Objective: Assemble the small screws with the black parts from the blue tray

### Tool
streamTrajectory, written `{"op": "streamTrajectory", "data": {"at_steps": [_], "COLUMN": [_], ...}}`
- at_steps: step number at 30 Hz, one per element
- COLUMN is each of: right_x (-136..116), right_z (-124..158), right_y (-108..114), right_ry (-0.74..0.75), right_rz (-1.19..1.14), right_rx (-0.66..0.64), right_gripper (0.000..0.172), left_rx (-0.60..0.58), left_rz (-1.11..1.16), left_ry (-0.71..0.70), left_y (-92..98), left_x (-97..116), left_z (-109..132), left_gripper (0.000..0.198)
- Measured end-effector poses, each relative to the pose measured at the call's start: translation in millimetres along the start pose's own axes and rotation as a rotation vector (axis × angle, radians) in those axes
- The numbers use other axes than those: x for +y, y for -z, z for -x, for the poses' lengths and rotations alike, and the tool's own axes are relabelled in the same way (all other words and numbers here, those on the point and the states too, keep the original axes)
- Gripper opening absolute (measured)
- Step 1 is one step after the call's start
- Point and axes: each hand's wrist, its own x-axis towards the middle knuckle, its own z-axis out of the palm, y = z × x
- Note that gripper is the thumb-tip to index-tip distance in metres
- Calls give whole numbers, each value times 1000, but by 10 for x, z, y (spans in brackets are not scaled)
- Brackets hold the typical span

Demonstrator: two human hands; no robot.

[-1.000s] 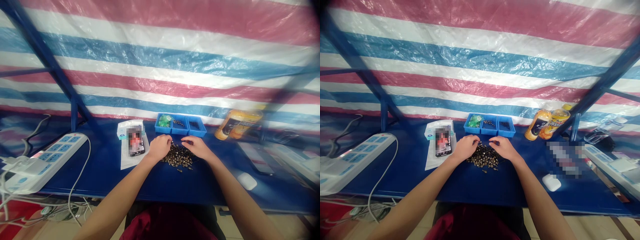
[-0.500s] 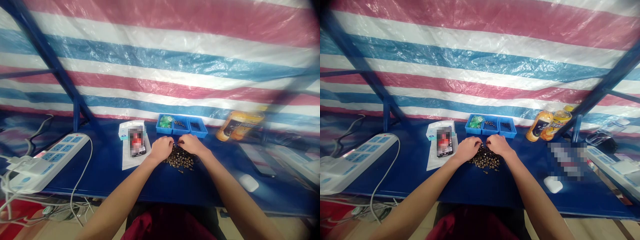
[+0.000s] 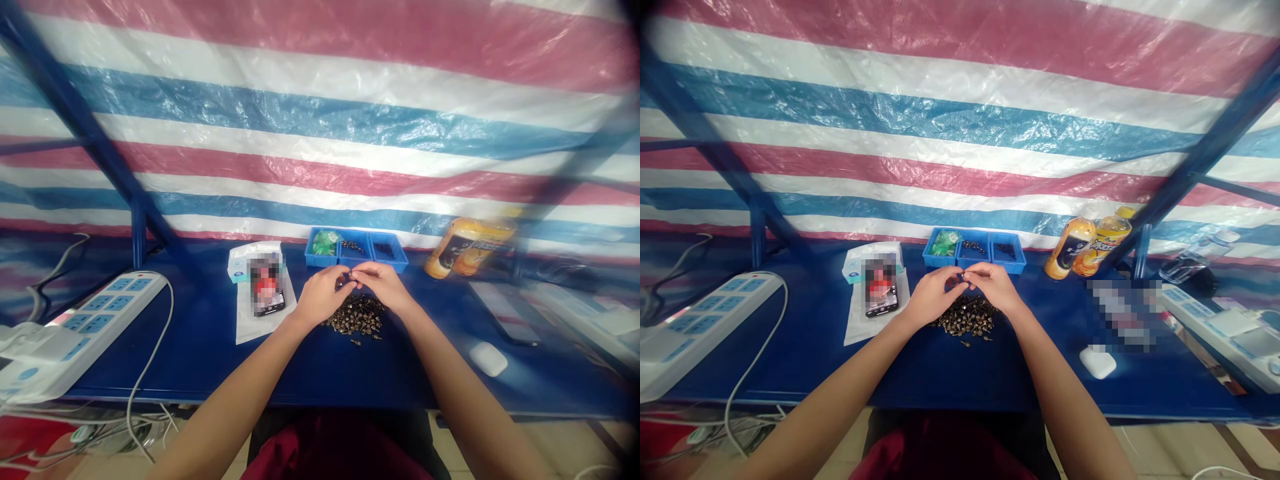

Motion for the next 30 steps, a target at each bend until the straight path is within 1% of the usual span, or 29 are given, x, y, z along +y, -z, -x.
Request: {"op": "streamTrajectory", "data": {"at_steps": [2,5,8,12,13,15,18,21,23,25,27,30], "right_x": [16,72,120,161,175,209,252,255,231,194,154,110], "right_z": [-11,-26,-40,-70,-78,-90,-90,-65,-38,-11,11,31], "right_y": [-17,-29,-33,-32,-22,14,85,114,91,47,2,-38], "right_ry": [-20,-69,-136,-176,-189,-223,-208,-125,-64,-22,-4,7], "right_rz": [-16,60,79,-83,-100,-47,160,373,459,502,525,546], "right_rx": [14,33,56,243,278,305,298,261,221,173,131,101], "right_gripper": [30,42,46,38,41,45,39,31,28,26,24,24], "left_rx": [10,28,36,34,31,30,43,11,-36,-88,-131,-188], "left_rz": [31,50,46,-10,-35,-94,-175,-227,-224,-190,-167,-179], "left_ry": [-18,-5,26,72,90,133,194,223,191,113,51,49], "left_y": [12,18,16,10,8,6,9,16,10,-10,-39,-75], "left_x": [12,16,20,28,23,-8,-105,-215,-262,-282,-288,-303], "left_z": [-2,-9,-17,-20,-18,-14,-7,-3,-6,-14,-28,-55], "left_gripper": [28,28,27,25,24,21,24,34,41,45,44,41]}}
